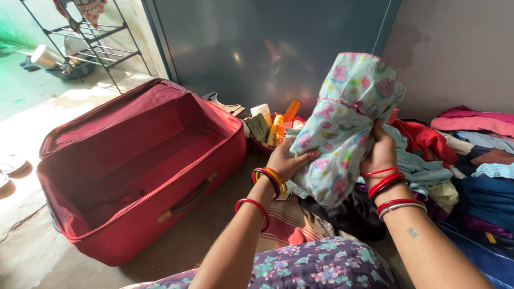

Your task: The person sits on the floor and folds several pieces of clothing, including a floral dress, a light blue shirt, and a purple patterned top, then places them into an open red suitcase. The person handles each garment individually, folding and arranging them neatly inside the suitcase.

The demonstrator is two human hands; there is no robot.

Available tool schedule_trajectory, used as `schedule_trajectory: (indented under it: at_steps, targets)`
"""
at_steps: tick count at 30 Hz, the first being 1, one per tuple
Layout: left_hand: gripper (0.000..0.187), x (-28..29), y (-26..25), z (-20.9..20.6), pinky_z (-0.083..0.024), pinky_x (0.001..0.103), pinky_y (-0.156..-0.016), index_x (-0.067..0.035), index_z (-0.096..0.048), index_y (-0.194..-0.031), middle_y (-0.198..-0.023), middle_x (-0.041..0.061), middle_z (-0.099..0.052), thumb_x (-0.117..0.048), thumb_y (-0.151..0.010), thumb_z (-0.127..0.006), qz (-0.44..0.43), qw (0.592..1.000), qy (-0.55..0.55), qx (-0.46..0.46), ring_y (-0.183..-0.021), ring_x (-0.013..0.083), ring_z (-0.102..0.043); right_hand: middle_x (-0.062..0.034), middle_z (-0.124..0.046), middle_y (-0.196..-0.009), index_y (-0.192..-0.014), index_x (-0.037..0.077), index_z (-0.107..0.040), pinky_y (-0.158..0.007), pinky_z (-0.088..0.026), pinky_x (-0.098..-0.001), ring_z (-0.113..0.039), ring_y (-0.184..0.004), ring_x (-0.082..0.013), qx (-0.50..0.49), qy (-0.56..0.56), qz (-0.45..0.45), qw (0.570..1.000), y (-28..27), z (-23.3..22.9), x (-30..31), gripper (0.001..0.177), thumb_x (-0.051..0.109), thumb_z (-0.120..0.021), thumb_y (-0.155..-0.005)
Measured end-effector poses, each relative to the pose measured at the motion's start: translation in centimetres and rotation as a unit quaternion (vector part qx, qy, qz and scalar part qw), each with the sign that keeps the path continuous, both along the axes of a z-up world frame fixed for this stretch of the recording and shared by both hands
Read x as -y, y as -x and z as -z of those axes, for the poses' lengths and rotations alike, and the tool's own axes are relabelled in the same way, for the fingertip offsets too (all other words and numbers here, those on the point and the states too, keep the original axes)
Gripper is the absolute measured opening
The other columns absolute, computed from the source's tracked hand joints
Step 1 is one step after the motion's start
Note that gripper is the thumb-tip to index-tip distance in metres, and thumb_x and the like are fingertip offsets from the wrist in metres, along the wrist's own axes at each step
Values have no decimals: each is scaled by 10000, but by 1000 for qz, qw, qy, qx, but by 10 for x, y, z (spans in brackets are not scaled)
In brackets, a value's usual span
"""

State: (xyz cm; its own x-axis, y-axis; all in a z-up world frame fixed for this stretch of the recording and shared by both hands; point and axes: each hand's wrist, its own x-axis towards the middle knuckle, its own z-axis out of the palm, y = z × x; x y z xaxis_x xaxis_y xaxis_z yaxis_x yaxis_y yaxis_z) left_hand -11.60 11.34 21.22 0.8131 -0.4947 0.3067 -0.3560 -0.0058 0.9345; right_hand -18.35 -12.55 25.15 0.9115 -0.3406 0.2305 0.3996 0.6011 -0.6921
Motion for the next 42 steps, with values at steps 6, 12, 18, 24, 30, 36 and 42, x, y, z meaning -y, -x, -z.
schedule_trajectory:
  at_steps: [6,12,18,24,30,36,42]
  targets:
    - [667,-23,27,-28,-586,375,-922,-41,-719,-1232,-1111,177,-806,-555,-813,-788,-90,985,-132,62,-1017,271,-783,-87,-624,-1378,-1431,74,-545,-1095,-487,-446,-614,-1231,-266,-17,1,26,1000,1,3,-4,500,423,-424,-1094]
    - [669,-16,52,-54,-493,453,-1034,-156,-515,-1487,-1413,209,-593,-521,-949,-673,-214,935,-69,274,-1274,390,-594,-82,-632,-1331,-1392,92,-558,-1047,-511,-462,-623,-1202,-273,-53,9,36,998,11,-5,-19,486,434,-425,-1075]
    - [677,28,75,-84,-253,563,-1222,-208,-396,-1588,-1682,163,-341,-512,-1004,-553,-240,887,-89,385,-1555,347,-320,-73,-618,-1414,-1489,105,-493,-1133,-459,-438,-586,-1310,-251,39,28,-91,995,31,-28,-70,502,399,-477,-1082]
    - [673,34,87,-91,-83,639,-1267,-248,-358,-1598,-1705,93,-294,-476,-994,-549,-254,866,-157,401,-1605,303,-210,-54,-635,-1403,-1456,135,-519,-1094,-470,-439,-603,-1298,-244,38,33,-139,989,55,-51,-90,565,428,-565,-975]
    - [831,29,79,-59,-92,595,-1328,-217,-236,-1678,-1774,136,-197,-484,-955,-546,-202,886,-53,415,-1646,339,-178,-65,-639,-1357,-1345,120,-637,-1119,-463,-441,-599,-1242,-235,-71,9,-141,987,34,-44,-64,363,295,-583,-1032]
    - [911,26,27,6,-129,619,-1170,-214,-239,-1607,-1639,130,-298,-667,-897,-586,-479,877,1,34,-1541,319,-245,-56,-690,-1302,-1226,103,-687,-1089,-492,-487,-639,-1218,-257,-58,-74,-38,995,28,-39,-48,321,244,-539,-979]
    - [940,-13,33,33,-463,610,-1000,-223,-405,-1499,-1452,96,-573,-762,-757,-606,-31,805,400,-437,-1283,352,-593,-55,-684,-1341,-1275,107,-677,-1152,-465,-494,-626,-1276,-261,11,-135,-30,990,24,-38,-46,355,247,-527,-985]
